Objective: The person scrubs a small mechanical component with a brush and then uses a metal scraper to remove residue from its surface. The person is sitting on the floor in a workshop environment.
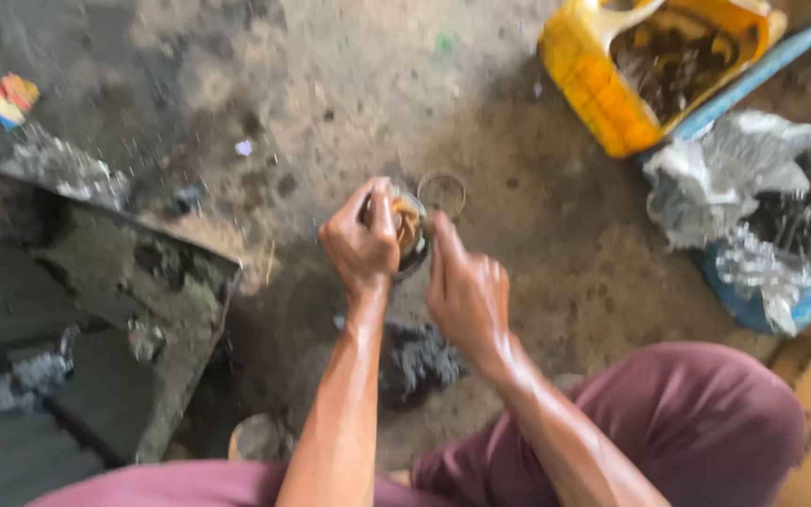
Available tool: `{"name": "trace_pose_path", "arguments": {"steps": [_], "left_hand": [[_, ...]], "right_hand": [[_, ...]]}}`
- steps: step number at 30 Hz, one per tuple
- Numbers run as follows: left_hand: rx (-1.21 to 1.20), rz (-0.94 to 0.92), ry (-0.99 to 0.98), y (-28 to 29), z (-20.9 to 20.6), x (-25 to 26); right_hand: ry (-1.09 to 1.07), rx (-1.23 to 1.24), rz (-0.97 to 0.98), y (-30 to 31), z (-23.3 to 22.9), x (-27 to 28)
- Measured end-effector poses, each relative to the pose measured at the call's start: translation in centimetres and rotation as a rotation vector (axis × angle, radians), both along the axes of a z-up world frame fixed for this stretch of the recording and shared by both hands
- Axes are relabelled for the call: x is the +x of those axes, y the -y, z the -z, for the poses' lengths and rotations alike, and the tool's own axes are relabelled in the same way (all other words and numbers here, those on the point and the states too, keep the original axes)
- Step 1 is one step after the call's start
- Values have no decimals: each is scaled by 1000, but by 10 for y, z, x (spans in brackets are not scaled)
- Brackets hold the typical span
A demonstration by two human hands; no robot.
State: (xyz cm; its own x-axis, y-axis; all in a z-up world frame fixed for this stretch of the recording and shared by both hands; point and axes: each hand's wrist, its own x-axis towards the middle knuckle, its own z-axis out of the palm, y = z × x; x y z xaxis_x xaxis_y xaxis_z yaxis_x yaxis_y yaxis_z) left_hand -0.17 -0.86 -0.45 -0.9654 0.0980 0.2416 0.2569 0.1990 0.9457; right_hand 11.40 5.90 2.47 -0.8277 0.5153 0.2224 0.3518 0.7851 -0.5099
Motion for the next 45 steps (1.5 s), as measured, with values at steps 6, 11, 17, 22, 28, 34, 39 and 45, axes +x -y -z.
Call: {"name": "trace_pose_path", "arguments": {"steps": [6, 11, 17, 22, 28, 34, 39, 45], "left_hand": [[25, 1, 40, -1, 6, 2], [36, -51, 93, -4, 0, 10], [33, -112, 60, -5, 1, 12], [39, -155, 34, -12, 6, 22], [24, 112, 76, 9, 7, 12], [-16, 68, 214, -1, 15, 8], [-22, 6, 18, -3, 10, 18], [10, -67, -36, -6, -2, 19]], "right_hand": [[93, 126, -22, -5, -2, -7], [87, 202, -19, 5, -8, 1], [107, 240, -17, 8, 1, 2], [86, 260, -13, 0, 7, -1], [138, 91, -257, -40, -18, -20], [114, 130, -279, -39, -21, -11], [143, 147, -96, -9, -18, 5], [176, 262, -77, 6, -11, 11]]}}
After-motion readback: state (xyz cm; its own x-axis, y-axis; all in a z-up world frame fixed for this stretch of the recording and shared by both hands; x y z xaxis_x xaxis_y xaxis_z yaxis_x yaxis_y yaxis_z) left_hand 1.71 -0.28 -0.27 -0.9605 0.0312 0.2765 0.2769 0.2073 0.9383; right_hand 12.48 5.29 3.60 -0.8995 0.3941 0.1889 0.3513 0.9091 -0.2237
